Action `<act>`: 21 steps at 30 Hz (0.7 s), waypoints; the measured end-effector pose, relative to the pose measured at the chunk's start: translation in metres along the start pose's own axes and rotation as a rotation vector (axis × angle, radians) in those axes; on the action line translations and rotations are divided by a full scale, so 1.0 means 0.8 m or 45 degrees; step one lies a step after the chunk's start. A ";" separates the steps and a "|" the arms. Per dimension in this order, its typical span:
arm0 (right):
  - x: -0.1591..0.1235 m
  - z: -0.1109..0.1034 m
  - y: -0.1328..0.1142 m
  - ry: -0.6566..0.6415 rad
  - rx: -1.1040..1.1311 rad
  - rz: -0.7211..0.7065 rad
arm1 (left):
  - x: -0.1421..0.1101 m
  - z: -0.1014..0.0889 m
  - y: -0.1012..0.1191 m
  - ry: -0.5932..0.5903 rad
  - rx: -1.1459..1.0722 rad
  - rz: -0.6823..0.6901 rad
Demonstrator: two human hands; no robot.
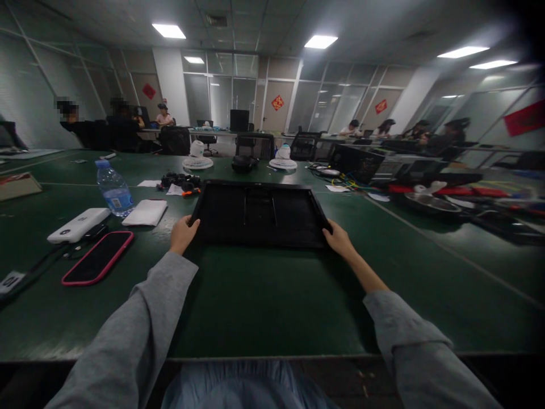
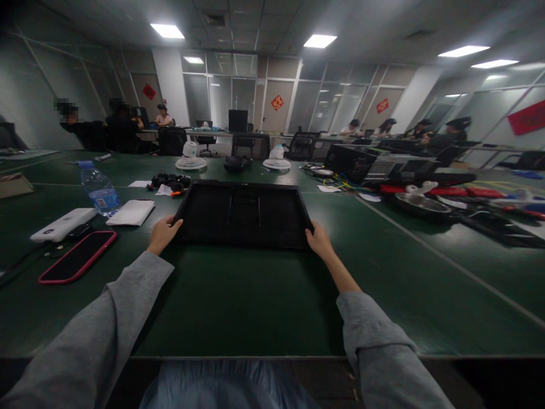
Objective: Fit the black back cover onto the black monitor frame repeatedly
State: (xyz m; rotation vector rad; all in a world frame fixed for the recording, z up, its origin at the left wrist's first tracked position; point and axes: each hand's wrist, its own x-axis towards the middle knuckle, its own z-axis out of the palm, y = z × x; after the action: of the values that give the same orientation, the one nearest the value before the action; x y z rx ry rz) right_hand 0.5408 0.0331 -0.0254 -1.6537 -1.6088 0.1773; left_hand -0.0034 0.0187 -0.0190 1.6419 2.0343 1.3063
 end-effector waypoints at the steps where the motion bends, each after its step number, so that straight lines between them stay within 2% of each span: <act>1: 0.000 0.001 0.000 -0.008 0.011 -0.007 | -0.001 -0.005 0.000 0.010 0.058 0.000; 5: 0.002 0.003 0.003 0.002 0.071 -0.022 | -0.007 -0.016 0.004 0.014 0.243 0.000; 10: 0.004 0.003 0.008 -0.008 0.143 -0.011 | -0.015 -0.016 0.014 0.037 0.399 0.102; 21: 0.003 0.006 0.014 0.013 0.095 0.024 | -0.015 -0.016 0.012 -0.022 0.440 0.129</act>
State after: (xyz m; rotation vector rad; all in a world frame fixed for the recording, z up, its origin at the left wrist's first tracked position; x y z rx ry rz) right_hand 0.5468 0.0387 -0.0341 -1.6107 -1.5605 0.2357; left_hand -0.0004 0.0016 -0.0086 1.9121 2.2944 1.0050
